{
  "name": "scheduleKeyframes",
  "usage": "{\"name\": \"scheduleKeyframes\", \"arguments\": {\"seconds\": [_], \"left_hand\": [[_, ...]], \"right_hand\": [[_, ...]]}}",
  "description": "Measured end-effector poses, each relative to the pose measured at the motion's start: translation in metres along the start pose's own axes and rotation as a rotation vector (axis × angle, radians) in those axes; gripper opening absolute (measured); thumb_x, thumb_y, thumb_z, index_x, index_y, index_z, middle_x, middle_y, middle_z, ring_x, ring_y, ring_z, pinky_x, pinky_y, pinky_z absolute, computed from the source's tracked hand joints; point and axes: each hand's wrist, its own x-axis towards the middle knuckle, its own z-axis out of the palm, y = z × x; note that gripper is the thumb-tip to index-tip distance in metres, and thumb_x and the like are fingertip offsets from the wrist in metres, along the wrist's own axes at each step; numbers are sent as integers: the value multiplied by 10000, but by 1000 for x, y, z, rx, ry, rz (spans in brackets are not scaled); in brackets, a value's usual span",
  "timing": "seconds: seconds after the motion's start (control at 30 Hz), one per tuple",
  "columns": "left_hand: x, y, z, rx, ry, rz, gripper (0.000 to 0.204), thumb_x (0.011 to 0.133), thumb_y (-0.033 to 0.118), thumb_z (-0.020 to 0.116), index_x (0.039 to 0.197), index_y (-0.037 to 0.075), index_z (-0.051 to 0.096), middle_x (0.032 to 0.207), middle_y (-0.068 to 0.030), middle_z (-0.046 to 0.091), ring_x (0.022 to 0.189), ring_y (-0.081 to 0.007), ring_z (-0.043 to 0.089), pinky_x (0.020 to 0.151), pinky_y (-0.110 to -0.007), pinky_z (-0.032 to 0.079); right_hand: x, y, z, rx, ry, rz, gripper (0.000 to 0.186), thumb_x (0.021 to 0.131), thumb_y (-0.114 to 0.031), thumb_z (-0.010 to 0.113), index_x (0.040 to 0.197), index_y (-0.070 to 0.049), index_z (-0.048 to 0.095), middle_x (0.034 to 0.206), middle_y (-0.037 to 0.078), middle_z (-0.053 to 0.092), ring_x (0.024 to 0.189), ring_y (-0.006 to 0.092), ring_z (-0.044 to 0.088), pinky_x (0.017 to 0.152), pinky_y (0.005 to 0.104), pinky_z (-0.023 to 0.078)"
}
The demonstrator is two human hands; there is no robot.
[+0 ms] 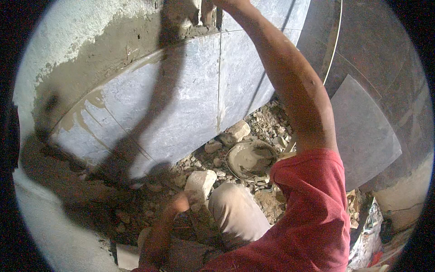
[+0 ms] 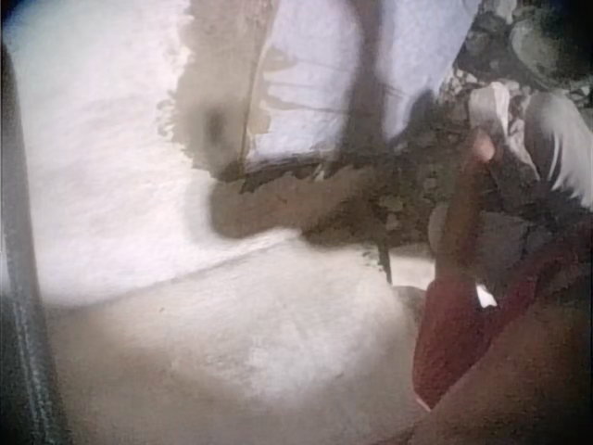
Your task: The person applies wet mortar to a wall and around the edges of a tile using a trowel while sitting on the floor. They also use a hammer and a small stone piece to tap the edge of the tile and adjust its positioning.
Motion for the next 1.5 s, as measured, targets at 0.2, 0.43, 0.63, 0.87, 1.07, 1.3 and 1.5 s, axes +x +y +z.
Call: {"name": "scheduleKeyframes", "arguments": {"seconds": [0.2,0.43,0.63,0.87,1.07,1.3,1.5], "left_hand": [[-11,130,-1,531,-51,-101,714,746,311,698,1348,-3,476,1282,-230,569,1167,-369,563,973,-417,449],[-8,105,0,599,-9,-67,644,801,329,675,1338,18,502,1255,-232,581,1097,-368,596,936,-419,469],[-10,63,3,343,3,7,642,813,342,667,1352,39,497,1233,-210,600,1050,-356,615,909,-414,483],[-27,64,-9,600,50,1,759,738,345,716,1388,48,461,1284,-213,573,1127,-333,586,962,-397,461],[-32,33,-21,303,46,-140,688,789,298,676,1391,46,456,1301,-214,563,1163,-350,569,970,-397,456],[-7,132,8,563,14,-175,613,846,271,630,1389,45,456,1277,-218,576,1151,-375,574,970,-408,455],[-27,74,-6,413,20,-141,678,822,329,668,1394,40,448,1349,-208,527,1214,-331,543,1003,-399,430]], "right_hand": [[-7,-3,-5,-124,-57,103,154,885,-172,541,899,-19,545,736,125,604,725,216,631,636,385,511],[-7,30,10,-179,-97,52,285,880,-201,594,1079,-6,535,934,220,646,858,345,658,727,435,525],[8,3,1,-211,-31,-9,241,914,-222,534,937,18,545,792,211,643,773,345,663,644,446,519],[5,-9,20,-102,-25,129,214,893,-167,568,1010,4,515,801,171,642,768,280,653,675,416,529],[-4,14,29,-60,-50,-126,199,890,-171,532,991,0,525,832,158,622,763,275,642,694,420,518],[-12,18,-6,-115,53,-75,189,895,-170,513,980,-5,547,833,166,641,736,282,655,593,387,518],[-2,-3,14,-28,74,63,198,889,-164,519,989,5,546,808,171,646,749,294,661,634,411,526]]}}
